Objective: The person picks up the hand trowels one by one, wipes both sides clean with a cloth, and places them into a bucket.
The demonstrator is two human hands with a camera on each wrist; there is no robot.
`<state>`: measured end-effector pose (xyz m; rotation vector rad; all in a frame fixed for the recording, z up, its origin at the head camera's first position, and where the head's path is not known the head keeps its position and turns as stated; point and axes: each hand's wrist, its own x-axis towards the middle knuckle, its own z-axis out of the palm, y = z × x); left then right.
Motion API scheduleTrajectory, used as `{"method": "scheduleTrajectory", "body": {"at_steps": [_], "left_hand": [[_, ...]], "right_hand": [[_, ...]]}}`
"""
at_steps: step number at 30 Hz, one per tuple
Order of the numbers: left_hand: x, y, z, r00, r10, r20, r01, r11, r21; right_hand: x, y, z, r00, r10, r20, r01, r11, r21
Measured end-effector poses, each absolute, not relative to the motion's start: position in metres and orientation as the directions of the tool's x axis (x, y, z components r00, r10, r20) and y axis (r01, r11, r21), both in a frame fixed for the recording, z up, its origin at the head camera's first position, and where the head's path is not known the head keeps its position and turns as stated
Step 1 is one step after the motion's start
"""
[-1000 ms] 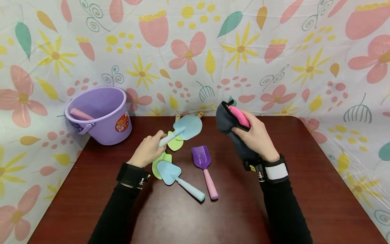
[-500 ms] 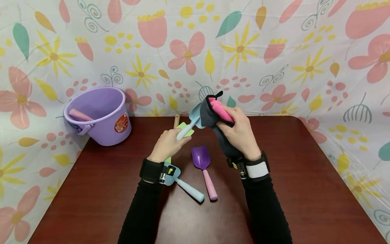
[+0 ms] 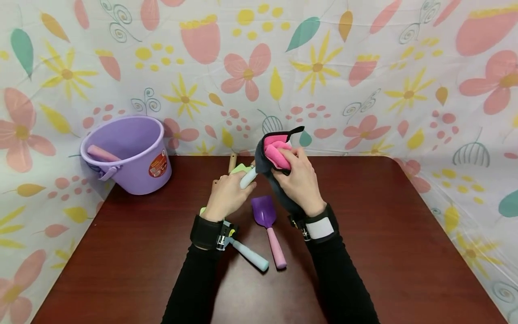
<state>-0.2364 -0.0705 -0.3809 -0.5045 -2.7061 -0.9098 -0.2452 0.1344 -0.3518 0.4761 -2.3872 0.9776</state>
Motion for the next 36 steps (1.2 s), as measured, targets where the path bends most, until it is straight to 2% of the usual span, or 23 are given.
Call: {"method": "scheduleTrajectory", "body": {"at_steps": [12,31,36], "left_hand": [[-0.231,-0.064,-0.382,-0.900,0.282,0.333,0.433,0.669,0.604],[-0.232,-0.070,-0.382,-0.908,0.329,0.261,0.419,0.661,0.622],[-0.232,-0.070,-0.382,-0.909,0.331,0.252,0.414,0.663,0.624]], "right_hand": [[-0.244,0.140,-0.353,-0.790,-0.022,0.613,-0.433,0.727,-0.533],[-0.251,0.160,-0.348,-0.763,0.181,0.621,-0.315,0.734,-0.601],[-0.248,0.166,-0.344,-0.749,0.197,0.633,-0.326,0.722,-0.610]]}}
